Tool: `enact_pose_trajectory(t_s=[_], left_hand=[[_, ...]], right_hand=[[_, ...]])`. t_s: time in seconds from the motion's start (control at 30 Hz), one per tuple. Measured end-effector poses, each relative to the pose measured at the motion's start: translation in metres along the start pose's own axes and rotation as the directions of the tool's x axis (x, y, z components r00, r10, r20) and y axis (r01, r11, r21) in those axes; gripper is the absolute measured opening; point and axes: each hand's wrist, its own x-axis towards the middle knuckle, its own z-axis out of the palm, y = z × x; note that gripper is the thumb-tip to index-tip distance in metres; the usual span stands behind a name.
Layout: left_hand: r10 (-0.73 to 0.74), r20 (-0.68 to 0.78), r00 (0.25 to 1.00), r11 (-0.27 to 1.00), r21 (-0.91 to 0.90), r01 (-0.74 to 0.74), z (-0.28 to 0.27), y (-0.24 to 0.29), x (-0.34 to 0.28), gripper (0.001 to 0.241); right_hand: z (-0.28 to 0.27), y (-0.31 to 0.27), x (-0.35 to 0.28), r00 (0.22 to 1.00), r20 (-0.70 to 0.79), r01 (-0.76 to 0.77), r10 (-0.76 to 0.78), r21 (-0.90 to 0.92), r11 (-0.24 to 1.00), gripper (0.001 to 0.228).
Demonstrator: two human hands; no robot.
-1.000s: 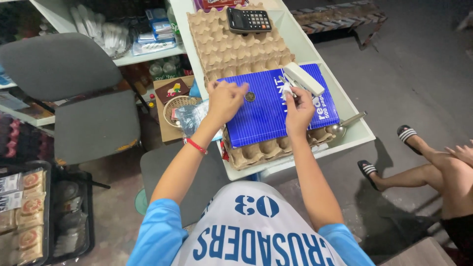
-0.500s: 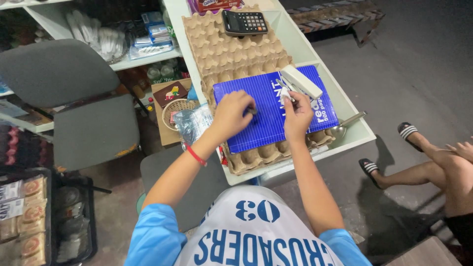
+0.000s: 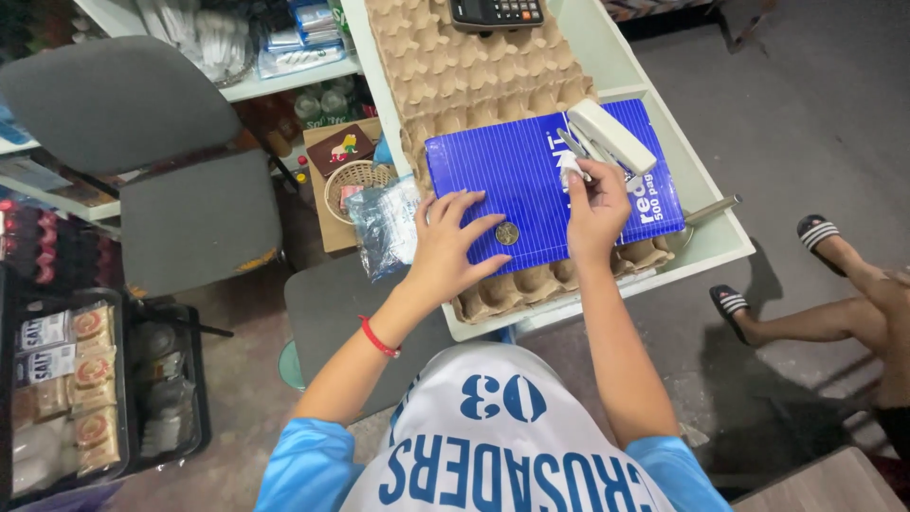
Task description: The person is stapling labels onto a box of bond paper and handling coins at a shop counter.
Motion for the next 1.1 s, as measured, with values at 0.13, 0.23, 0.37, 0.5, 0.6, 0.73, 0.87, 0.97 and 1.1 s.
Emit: enact_pose_trajectory(t_s=[0.13, 0.23, 0.37, 0.5, 0.6, 0.73, 0.87, 0.97, 1.1], left_hand=[[-0.058, 0.008, 0.998, 0.995, -0.086, 0.058, 0.000, 0.013, 0.008, 0.047], [-0.116, -0.001, 0.993, 0.976, -0.187, 0.114, -0.002, 0.017, 0.011, 0.040], [-0.186, -0.036, 0.982, 0.940, -0.299, 0.167, 0.005, 0.015, 0.008, 0.033], [-0.222, -0.050, 0.974, 0.921, -0.338, 0.193, 0.010, 0.012, 0.008, 0.032], [-0.241, -0.048, 0.969, 0.914, -0.348, 0.210, 0.012, 0.012, 0.009, 0.032], [-0.252, -0.030, 0.967, 0.911, -0.344, 0.227, 0.008, 0.014, 0.012, 0.031], [-0.262, -0.006, 0.965, 0.926, -0.282, 0.250, 0.007, 0.016, 0.011, 0.029], [-0.270, 0.003, 0.963, 0.930, -0.259, 0.261, 0.004, 0.019, 0.011, 0.029], [-0.286, -0.002, 0.958, 0.930, -0.242, 0.277, 0.004, 0.022, 0.009, 0.029]], right_hand=[[-0.001, -0.004, -0.001, 1.000, -0.006, -0.012, 0.012, 0.007, 1.000, 0.015], [0.001, -0.007, -0.001, 0.999, -0.020, -0.040, 0.040, 0.027, 0.999, 0.015], [0.000, 0.000, -0.002, 0.998, -0.026, -0.054, 0.057, 0.097, 0.994, 0.018], [-0.002, 0.004, 0.001, 0.995, 0.043, -0.096, 0.090, 0.168, 0.981, 0.026], [-0.013, 0.018, 0.001, 0.961, 0.211, -0.214, 0.180, 0.153, 0.965, 0.020], [-0.018, -0.030, -0.010, 0.861, 0.468, -0.227, 0.198, 0.006, 0.974, 0.026], [-0.008, -0.041, -0.012, 0.749, 0.650, 0.087, 0.130, -0.291, 0.953, 0.020], [-0.006, -0.041, -0.014, 0.739, 0.654, 0.134, 0.162, -0.378, 0.916, 0.017], [-0.016, -0.043, -0.015, 0.686, 0.694, 0.226, 0.216, -0.486, 0.844, 0.014]])
